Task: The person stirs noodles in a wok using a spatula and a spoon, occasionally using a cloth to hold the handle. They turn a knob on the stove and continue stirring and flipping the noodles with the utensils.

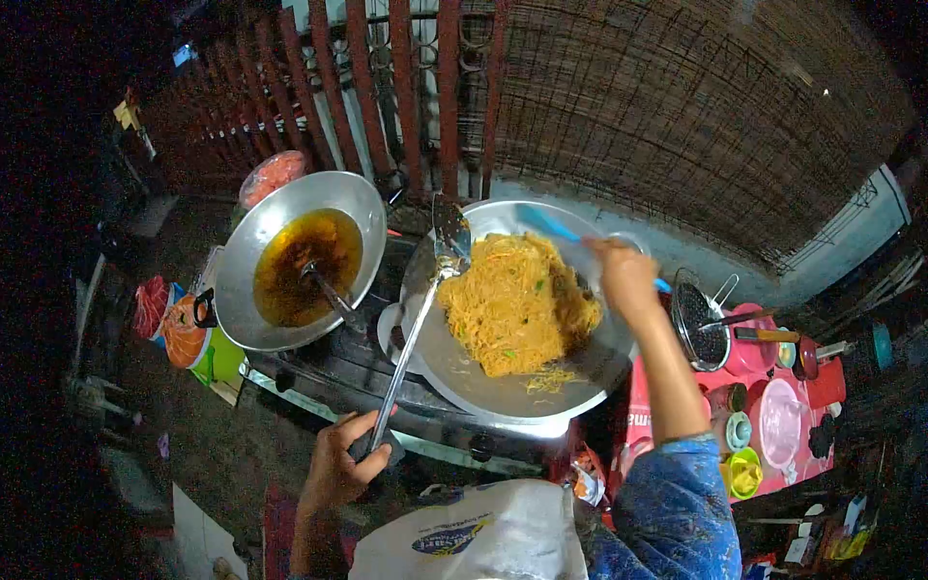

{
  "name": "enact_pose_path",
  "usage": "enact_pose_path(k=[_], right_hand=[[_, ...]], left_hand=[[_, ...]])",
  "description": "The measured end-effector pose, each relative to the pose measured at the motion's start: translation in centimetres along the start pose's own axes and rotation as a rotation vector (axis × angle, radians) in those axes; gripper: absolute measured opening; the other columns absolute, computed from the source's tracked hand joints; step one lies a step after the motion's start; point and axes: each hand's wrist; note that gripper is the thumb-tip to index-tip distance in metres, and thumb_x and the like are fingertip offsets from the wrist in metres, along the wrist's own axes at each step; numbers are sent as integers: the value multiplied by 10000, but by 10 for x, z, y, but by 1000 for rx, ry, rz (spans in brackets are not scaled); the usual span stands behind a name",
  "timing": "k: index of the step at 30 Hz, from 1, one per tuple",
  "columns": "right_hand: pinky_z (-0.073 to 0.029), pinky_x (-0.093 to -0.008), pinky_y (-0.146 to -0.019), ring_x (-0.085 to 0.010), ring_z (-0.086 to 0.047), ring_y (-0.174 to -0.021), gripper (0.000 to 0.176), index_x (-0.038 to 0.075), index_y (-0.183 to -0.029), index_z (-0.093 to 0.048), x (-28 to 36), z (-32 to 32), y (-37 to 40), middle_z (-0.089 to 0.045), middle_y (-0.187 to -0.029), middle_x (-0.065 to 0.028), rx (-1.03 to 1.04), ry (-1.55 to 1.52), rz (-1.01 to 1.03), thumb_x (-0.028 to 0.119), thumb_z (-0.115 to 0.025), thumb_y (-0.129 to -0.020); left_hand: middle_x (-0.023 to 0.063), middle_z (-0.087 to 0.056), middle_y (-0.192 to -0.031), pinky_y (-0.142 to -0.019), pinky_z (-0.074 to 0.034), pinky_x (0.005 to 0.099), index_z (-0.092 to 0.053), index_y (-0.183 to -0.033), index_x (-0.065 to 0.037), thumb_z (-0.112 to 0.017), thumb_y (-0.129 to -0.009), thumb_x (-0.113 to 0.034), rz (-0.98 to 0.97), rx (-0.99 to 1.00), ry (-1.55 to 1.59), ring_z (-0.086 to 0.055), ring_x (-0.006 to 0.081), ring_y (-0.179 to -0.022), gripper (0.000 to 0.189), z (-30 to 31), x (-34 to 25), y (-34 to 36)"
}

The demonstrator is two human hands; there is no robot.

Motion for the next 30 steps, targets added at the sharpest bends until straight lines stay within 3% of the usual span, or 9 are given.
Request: enact_pose_path(k=[2,8,13,15,17,21,25,28,30], right_hand=[[-504,-394,-651,-282,-621,-815,417,216,-1095,-586,-31,8,16,-624,-936,-103,-49,204,-59,59,-457,-731],[-497,-413,-651,-316,-612,-754,357,164,-1045,-603,-56,49,68,-621,-874,-123,222,105,-91,36,-474,-738],[-489,-438,-652,-334,-610,-761,329,137,-1038,-599,-63,46,66,-617,-864,-155,33,162,-114,39,-446,-764],[-489,-443,-646,-341,-609,-736,346,177,-1050,-608,-54,51,83,-620,-845,-162,105,207,-119,66,-450,-762],[-489,-401,-689,-339,-603,-792,289,151,-985,-648,-27,74,100,-628,-903,-144,496,104,-179,84,-513,-737],[-486,-421,-678,-321,-606,-763,268,206,-944,-668,-12,113,93,-635,-805,-139,450,97,-186,149,-556,-707],[-483,-407,-652,-303,-607,-760,254,208,-901,-681,-23,136,67,-639,-781,-112,596,299,-38,212,-617,-655],[-471,-390,-711,-296,-599,-811,248,192,-914,-676,6,126,45,-642,-857,-104,950,84,227,265,-656,-678],[-467,-385,-726,-291,-597,-830,252,177,-932,-669,19,99,39,-640,-879,-107,911,-121,299,261,-651,-694]], left_hand=[[151,-586,-777,-685,-451,321,-585,-1053,-20,-603,-664,-99,34,-1,1,-585,269,-724,397,2,-6,2],[167,-603,-821,-701,-460,331,-581,-1047,-12,-597,-681,-92,38,13,23,-591,292,-749,375,5,-5,0],[173,-589,-800,-695,-455,333,-579,-1050,-11,-591,-685,-96,-130,-23,97,-584,292,-734,375,0,9,-5],[167,-565,-753,-667,-449,330,-576,-1044,1,-600,-685,-105,-77,43,57,-577,288,-706,374,6,1,-7],[159,-559,-747,-655,-446,327,-574,-1042,9,-602,-687,-108,-120,39,50,-574,279,-696,374,7,7,-9],[140,-562,-763,-640,-442,316,-571,-1038,24,-609,-686,-109,-153,38,32,-574,253,-688,378,12,8,-7],[125,-566,-766,-646,-447,307,-572,-1053,18,-623,-680,-88,-141,56,42,-578,229,-694,391,18,7,-4],[120,-562,-756,-639,-448,302,-575,-1052,7,-619,-681,-70,-162,48,12,-577,221,-690,381,19,8,-3],[120,-560,-752,-635,-448,303,-577,-1048,2,-614,-680,-59,-202,21,-1,-576,222,-686,374,21,8,-2]])
Point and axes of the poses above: each hand's wrist, its own y-axis away from the middle knuckle, its own z-axis out of the back of the hand, x = y × z
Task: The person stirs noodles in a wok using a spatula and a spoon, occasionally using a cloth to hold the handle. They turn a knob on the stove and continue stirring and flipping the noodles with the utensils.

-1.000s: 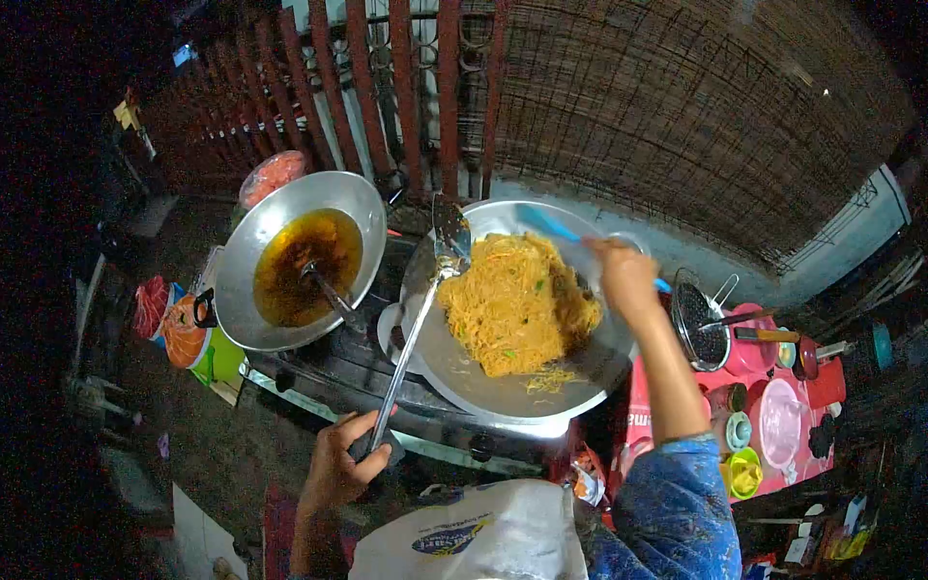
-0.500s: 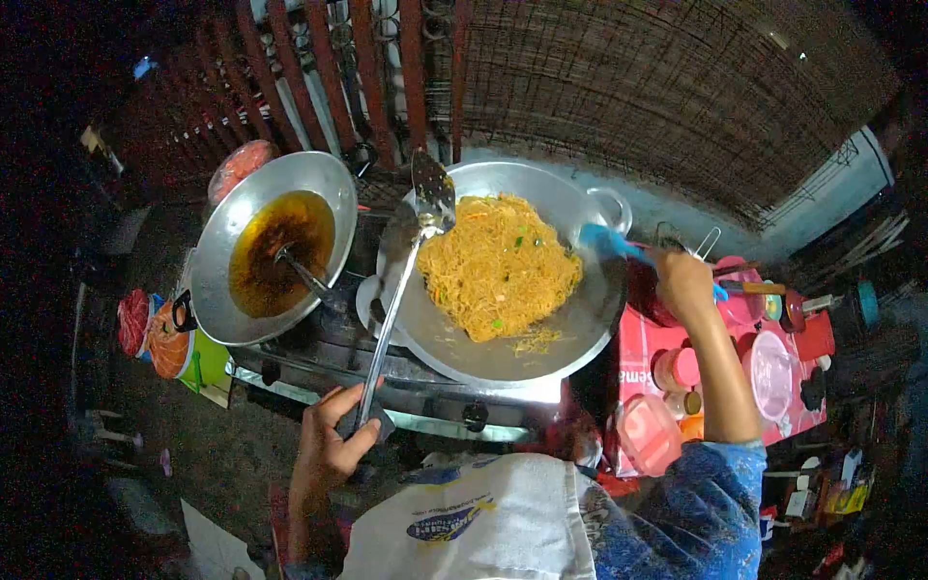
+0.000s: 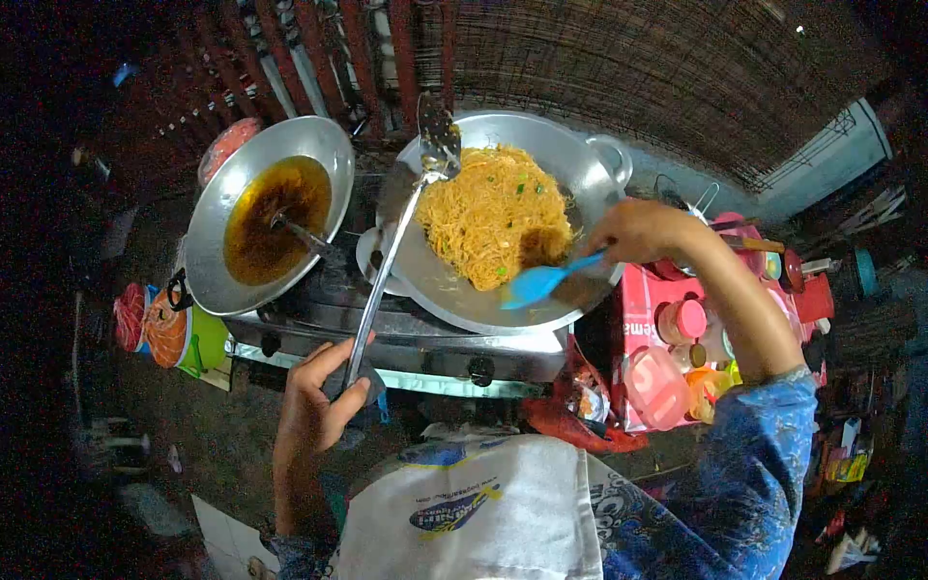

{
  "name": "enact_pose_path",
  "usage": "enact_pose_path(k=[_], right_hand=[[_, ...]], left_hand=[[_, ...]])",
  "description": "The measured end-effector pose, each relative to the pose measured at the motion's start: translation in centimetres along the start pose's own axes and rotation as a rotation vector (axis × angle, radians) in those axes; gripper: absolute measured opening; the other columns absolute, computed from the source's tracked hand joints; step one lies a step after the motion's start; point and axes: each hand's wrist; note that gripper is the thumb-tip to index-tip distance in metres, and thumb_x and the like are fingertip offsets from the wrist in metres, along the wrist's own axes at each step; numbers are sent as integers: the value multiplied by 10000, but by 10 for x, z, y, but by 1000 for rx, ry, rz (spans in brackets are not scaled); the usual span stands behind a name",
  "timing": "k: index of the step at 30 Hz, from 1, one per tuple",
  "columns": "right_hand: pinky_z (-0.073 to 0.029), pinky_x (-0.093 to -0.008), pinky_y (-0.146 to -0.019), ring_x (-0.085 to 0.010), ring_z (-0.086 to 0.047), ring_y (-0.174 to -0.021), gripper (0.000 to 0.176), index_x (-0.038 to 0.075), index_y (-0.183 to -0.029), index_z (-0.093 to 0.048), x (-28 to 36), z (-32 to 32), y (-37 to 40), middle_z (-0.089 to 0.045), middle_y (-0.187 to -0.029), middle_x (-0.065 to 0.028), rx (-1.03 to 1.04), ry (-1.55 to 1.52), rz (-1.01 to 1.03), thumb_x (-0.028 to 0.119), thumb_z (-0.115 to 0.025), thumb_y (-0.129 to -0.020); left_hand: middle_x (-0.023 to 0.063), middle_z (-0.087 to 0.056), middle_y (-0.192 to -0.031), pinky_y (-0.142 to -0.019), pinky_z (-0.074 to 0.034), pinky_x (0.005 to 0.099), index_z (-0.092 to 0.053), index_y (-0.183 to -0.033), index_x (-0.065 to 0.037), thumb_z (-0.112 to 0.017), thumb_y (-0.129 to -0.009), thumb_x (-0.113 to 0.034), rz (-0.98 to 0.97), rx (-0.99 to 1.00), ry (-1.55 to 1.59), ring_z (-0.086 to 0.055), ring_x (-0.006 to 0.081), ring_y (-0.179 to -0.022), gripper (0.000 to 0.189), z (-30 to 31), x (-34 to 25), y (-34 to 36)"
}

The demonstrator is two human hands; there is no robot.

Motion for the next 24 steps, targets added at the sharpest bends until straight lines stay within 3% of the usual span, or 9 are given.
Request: enact_pose_path(k=[1,3,6,9,13,15,19,20,24], right_hand=[[-463,-380,-741,-286,-594,-849,257,163,-949,-663,2,-2,-10,-637,-901,-110,-59,-140,151,257,-646,-711],[-459,-354,-752,-259,-600,-848,276,118,-978,-649,3,16,-4,-637,-909,-122,-31,17,56,212,-639,-719],[-470,-324,-706,-199,-614,-784,267,60,-989,-627,-16,22,-8,-651,-857,-117,366,-36,103,180,-584,-754],[-468,-322,-695,-177,-604,-768,274,46,-1010,-612,-9,0,-27,-654,-841,-107,275,-257,341,179,-563,-775],[-457,-316,-635,-191,-579,-663,258,54,-1031,-599,28,-17,-51,-624,-738,-106,-37,-393,232,167,-539,-807],[-463,-312,-644,-181,-585,-665,261,61,-1038,-604,12,1,-38,-620,-728,-112,-49,-83,247,170,-542,-808],[-470,-355,-680,-248,-607,-731,270,72,-1052,-599,18,-4,-21,-628,-815,-135,205,-264,284,169,-547,-805],[-469,-373,-688,-288,-607,-762,274,84,-1063,-594,19,-27,-31,-628,-876,-149,-39,-197,396,170,-548,-807],[-463,-412,-691,-366,-584,-776,250,85,-1043,-584,77,-61,-81,-607,-861,-204,-355,-449,78,140,-499,-814]], left_hand=[[124,-561,-757,-636,-448,307,-577,-1046,-1,-610,-681,-55,10,5,10,-579,228,-691,370,3,-3,1],[128,-563,-761,-637,-448,311,-576,-1044,-4,-605,-681,-52,33,6,14,-582,234,-696,367,8,-6,5],[134,-564,-766,-638,-451,327,-574,-1033,-3,-598,-682,-49,58,-8,-23,-583,246,-703,356,14,-8,9],[137,-565,-768,-639,-452,343,-568,-1034,-3,-600,-678,-51,38,-29,-47,-579,258,-697,361,15,-3,13],[143,-584,-847,-722,-439,314,-561,-1073,-8,-579,-668,-65,22,-28,-55,-573,232,-766,409,19,-6,11],[146,-600,-919,-796,-423,278,-559,-1111,-4,-559,-661,-80,90,21,-68,-575,193,-838,456,22,-8,12],[142,-577,-795,-671,-460,335,-563,-1049,-27,-608,-677,-75,-32,-41,-96,-568,264,-712,378,23,-5,12],[134,-578,-793,-672,-459,329,-564,-1058,-28,-608,-680,-78,-21,-49,-101,-568,248,-709,384,24,-6,11],[120,-584,-807,-659,-461,322,-561,-1100,-40,-606,-686,-80,118,-21,-68,-574,213,-710,418,29,-14,11]])
Point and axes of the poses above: each hand's wrist, its own y-axis away from the middle knuckle, its own z-axis out of the back of the hand, x = y × z
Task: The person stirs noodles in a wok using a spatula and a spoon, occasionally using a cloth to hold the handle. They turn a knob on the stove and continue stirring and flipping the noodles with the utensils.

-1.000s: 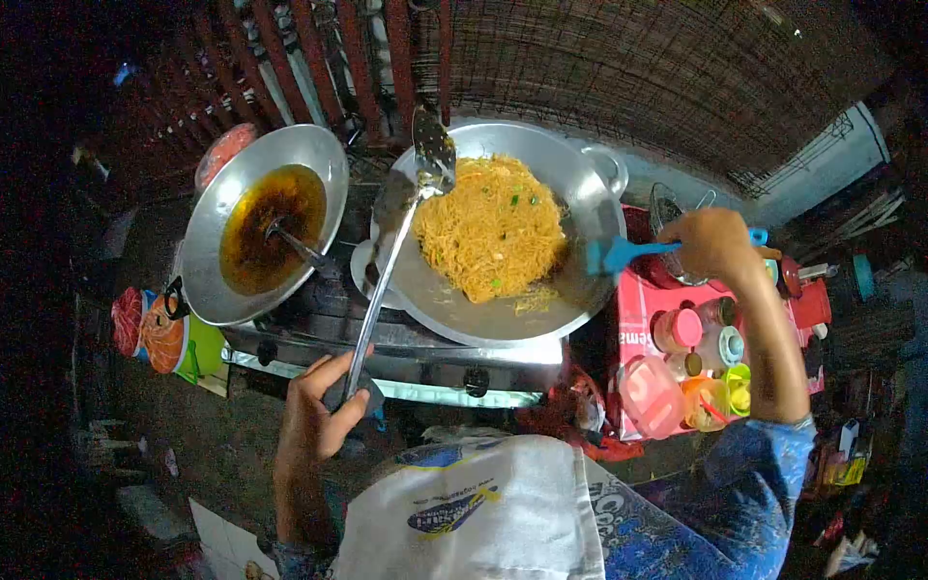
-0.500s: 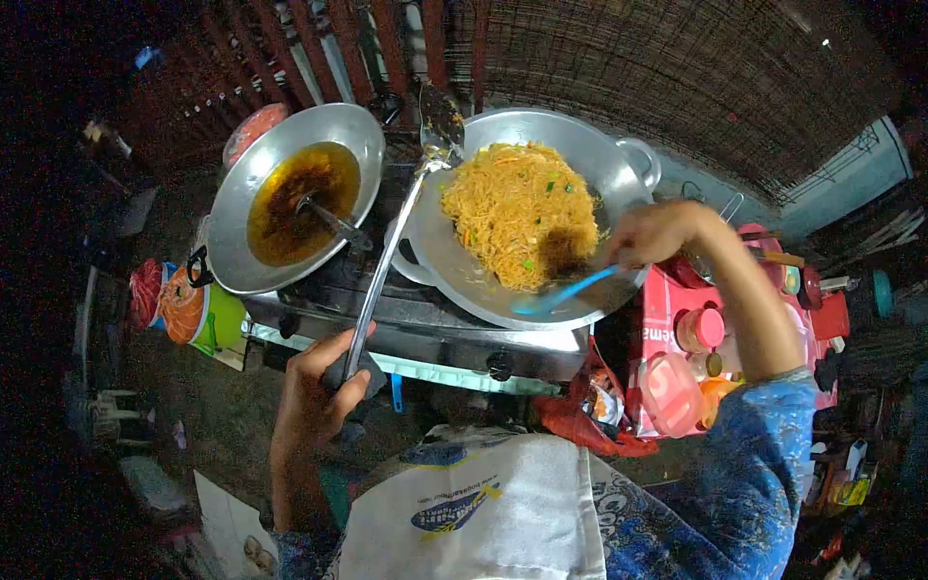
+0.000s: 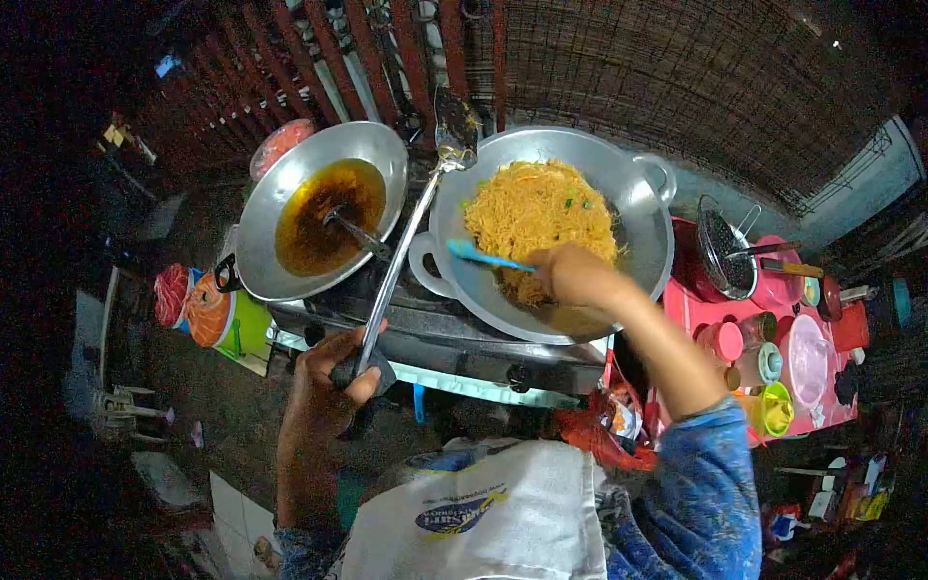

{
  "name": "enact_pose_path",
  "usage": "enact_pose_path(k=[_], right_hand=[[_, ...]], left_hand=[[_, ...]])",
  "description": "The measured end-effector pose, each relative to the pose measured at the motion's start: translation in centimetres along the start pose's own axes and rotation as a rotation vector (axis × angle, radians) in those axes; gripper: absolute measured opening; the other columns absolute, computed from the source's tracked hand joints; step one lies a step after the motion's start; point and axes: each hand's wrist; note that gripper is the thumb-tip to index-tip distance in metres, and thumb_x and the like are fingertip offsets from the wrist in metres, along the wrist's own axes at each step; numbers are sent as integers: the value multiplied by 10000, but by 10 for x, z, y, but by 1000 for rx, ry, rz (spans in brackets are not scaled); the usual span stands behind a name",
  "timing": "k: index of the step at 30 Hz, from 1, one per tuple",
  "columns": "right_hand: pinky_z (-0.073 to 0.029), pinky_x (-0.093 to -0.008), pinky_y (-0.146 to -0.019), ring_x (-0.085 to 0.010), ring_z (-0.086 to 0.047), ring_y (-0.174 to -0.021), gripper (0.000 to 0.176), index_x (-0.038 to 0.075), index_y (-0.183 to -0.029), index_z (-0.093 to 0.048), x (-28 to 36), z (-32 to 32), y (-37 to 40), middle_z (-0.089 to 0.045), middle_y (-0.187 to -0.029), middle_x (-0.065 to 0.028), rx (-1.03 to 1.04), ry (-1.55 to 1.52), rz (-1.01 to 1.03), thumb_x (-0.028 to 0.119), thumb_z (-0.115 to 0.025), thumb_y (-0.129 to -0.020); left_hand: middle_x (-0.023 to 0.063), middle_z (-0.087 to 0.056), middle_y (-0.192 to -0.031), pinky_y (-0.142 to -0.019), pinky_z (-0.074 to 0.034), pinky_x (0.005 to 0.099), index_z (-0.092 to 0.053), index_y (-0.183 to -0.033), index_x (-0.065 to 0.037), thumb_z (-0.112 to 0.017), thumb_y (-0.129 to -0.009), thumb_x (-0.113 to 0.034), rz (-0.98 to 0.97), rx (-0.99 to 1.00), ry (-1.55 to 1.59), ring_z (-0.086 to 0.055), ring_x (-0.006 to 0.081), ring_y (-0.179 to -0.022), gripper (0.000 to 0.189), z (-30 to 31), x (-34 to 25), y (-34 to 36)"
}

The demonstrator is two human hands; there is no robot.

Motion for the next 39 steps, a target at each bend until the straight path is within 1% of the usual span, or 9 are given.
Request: enact_pose_path(k=[7,13,19,23,24,31,33,37,39], right_hand=[[-443,-459,-658,-401,-570,-781,163,41,-932,-561,11,22,-4,-595,-804,-230,-305,51,-170,117,-468,-822],[-469,-449,-664,-357,-607,-773,269,77,-1043,-560,45,-36,-33,-611,-808,-221,-189,234,-209,64,-468,-791],[-469,-452,-637,-370,-602,-767,265,57,-1056,-551,29,1,-44,-611,-815,-219,-286,269,-355,119,-450,-819],[-458,-469,-656,-357,-604,-790,255,75,-1051,-555,47,-37,-18,-612,-846,-204,-379,96,-108,129,-440,-831],[-479,-443,-708,-389,-600,-785,303,54,-1068,-543,89,-27,-13,-605,-842,-231,-244,106,-252,197,-483,-807],[-489,-456,-665,-358,-612,-751,299,30,-1098,-521,25,-52,-89,-594,-889,-240,-430,320,-290,153,-375,-868],[-489,-453,-670,-375,-607,-757,294,14,-1084,-520,46,-18,-62,-592,-877,-259,-469,138,-384,131,-378,-855],[-475,-467,-669,-396,-598,-740,306,-9,-1034,-541,69,-39,-52,-599,-816,-262,-418,217,-203,170,-335,-897],[-467,-476,-691,-402,-592,-769,320,-5,-997,-557,67,-31,-67,-592,-816,-273,-408,24,-390,190,-320,-906]], left_hand=[[109,-578,-794,-627,-466,308,-566,-1120,-55,-626,-690,-87,-66,-31,-10,-573,184,-692,435,3,0,-3],[96,-574,-779,-617,-455,295,-581,-1080,-72,-629,-696,-74,-174,-50,13,-573,193,-683,386,3,13,-6],[116,-556,-731,-588,-445,319,-565,-1042,-63,-630,-702,-54,-256,-24,4,-568,227,-640,346,8,7,-4],[148,-585,-792,-678,-448,318,-563,-1118,-77,-621,-687,-71,-273,6,16,-586,253,-724,435,6,7,-7],[147,-587,-796,-681,-449,320,-566,-1112,-71,-625,-688,-75,-240,28,-40,-589,256,-732,428,6,4,-8],[137,-576,-804,-672,-442,292,-570,-1083,-14,-636,-709,-81,-245,32,16,-586,218,-733,385,7,4,-9],[141,-591,-884,-719,-461,359,-568,-1081,-32,-632,-714,-179,-209,75,-4,-582,314,-821,400,8,6,-10],[142,-593,-902,-728,-460,361,-568,-1084,-33,-628,-717,-192,-253,70,-12,-580,319,-834,405,3,10,-17],[138,-574,-805,-691,-441,313,-564,-1063,20,-643,-698,-109,-307,63,12,-574,257,-737,395,1,7,-20]])
Point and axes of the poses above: each hand's wrist, its own y-axis away from the middle knuckle, its own z-axis out of the back of the hand, x = y × z
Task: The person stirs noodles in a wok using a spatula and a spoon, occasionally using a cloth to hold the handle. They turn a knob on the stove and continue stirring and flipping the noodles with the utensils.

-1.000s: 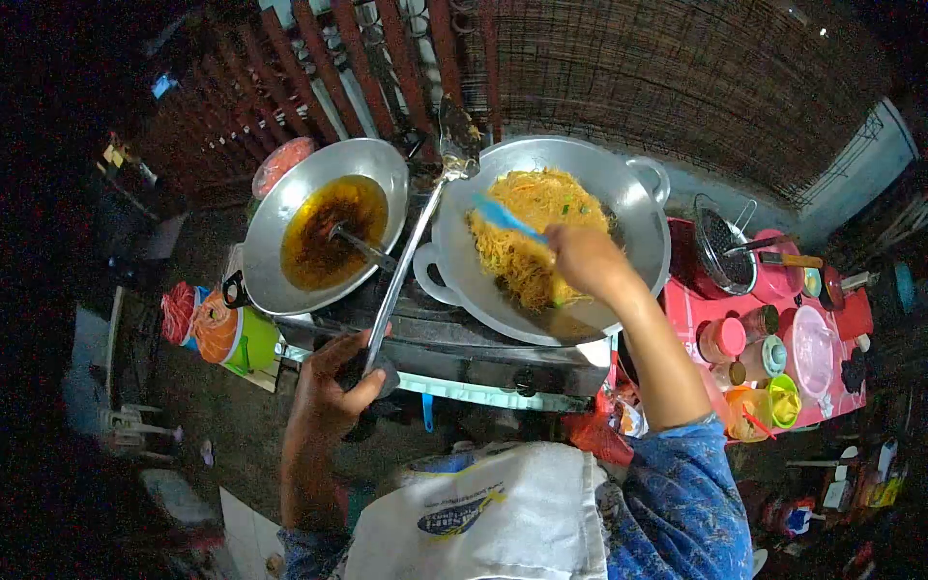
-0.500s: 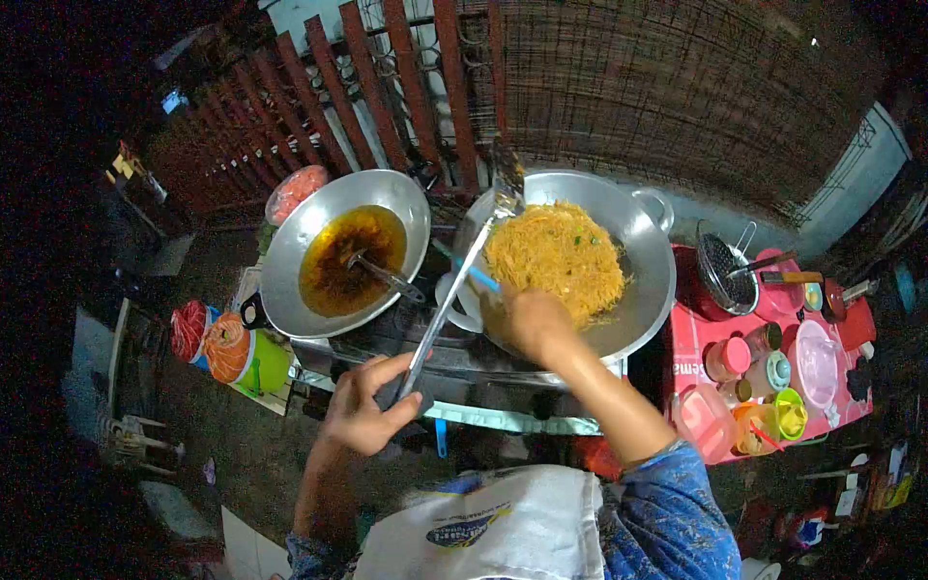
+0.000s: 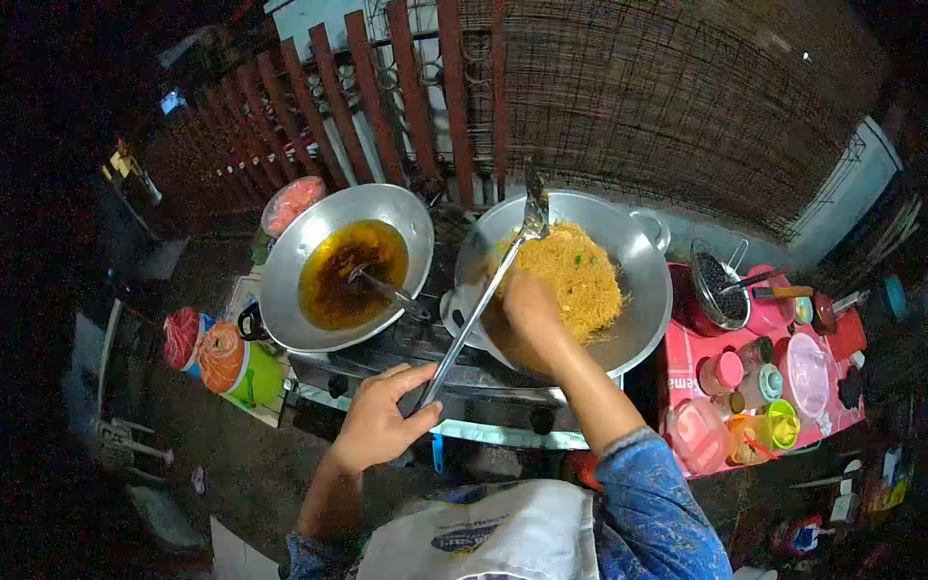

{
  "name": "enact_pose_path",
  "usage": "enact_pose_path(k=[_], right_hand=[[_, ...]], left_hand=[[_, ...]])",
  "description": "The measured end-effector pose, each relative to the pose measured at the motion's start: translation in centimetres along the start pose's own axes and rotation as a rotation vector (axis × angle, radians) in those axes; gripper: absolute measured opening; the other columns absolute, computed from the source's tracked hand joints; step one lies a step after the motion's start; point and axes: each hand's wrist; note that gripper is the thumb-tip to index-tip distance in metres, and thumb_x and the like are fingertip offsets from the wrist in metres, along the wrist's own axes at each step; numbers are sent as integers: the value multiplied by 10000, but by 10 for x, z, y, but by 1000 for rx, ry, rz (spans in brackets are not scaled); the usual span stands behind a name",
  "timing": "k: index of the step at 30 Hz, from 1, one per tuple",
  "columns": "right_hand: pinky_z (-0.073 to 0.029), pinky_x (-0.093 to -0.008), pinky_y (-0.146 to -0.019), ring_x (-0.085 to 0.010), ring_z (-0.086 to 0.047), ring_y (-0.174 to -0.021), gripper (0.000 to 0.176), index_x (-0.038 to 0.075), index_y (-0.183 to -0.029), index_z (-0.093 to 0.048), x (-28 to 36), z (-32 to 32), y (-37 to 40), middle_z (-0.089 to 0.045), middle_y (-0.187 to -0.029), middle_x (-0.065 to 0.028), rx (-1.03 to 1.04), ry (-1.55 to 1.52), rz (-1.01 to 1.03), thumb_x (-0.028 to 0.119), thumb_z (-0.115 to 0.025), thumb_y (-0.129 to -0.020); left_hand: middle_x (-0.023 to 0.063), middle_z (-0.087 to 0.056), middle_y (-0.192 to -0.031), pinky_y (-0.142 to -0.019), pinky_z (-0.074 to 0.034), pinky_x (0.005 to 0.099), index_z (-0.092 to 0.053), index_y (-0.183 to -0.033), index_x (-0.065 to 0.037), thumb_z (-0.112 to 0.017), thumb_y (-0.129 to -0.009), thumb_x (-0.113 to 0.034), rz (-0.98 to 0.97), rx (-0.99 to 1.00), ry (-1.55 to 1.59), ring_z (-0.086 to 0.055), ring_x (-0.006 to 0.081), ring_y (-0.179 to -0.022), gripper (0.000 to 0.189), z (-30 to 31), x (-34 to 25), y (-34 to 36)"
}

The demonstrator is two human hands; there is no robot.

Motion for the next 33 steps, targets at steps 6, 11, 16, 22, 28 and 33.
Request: enact_pose_path(k=[6,11,16,22,28,33], right_hand=[[-459,-440,-651,-341,-597,-736,247,58,-959,-602,-88,34,-24,-612,-766,-198,-98,79,50,210,-453,-833],[-468,-380,-705,-328,-596,-768,268,102,-1032,-623,-123,160,49,-623,-885,-158,270,331,288,126,-549,-775],[-476,-330,-707,-231,-615,-792,297,148,-1004,-647,-131,222,50,-654,-867,-93,692,588,-11,171,-614,-710],[-467,-307,-624,-157,-579,-663,285,53,-1049,-608,-176,129,-5,-650,-790,-74,887,38,481,138,-575,-780],[-457,-272,-560,-128,-568,-609,224,27,-1034,-598,-134,144,13,-625,-750,-69,591,-115,217,124,-501,-856],[-384,-233,-496,-85,-461,-556,207,56,-1069,-548,-155,128,48,-494,-630,1,259,-403,115,126,-462,-895]], left_hand=[[149,-578,-824,-710,-442,316,-563,-1060,25,-646,-692,-135,14,20,-14,-582,278,-782,410,5,2,0],[150,-595,-890,-726,-458,348,-569,-1067,-5,-635,-694,-150,25,4,-73,-587,313,-821,405,16,11,4],[160,-593,-848,-701,-453,359,-571,-1062,-3,-626,-698,-143,166,66,-101,-588,320,-782,394,15,13,1],[175,-598,-836,-649,-462,383,-548,-1044,-5,-646,-680,-91,-33,-51,-14,-589,344,-718,386,-8,24,3],[159,-593,-822,-637,-467,381,-530,-1045,-16,-657,-668,-60,-75,-96,-29,-589,326,-701,400,-14,20,9],[149,-590,-806,-632,-470,380,-527,-1041,-28,-664,-662,-47,-148,-132,-77,-589,320,-698,403,-21,21,10]])
Point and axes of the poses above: each hand's wrist, its own y-axis away from the middle knuckle, its own z-axis out of the back of the hand, x = y × z
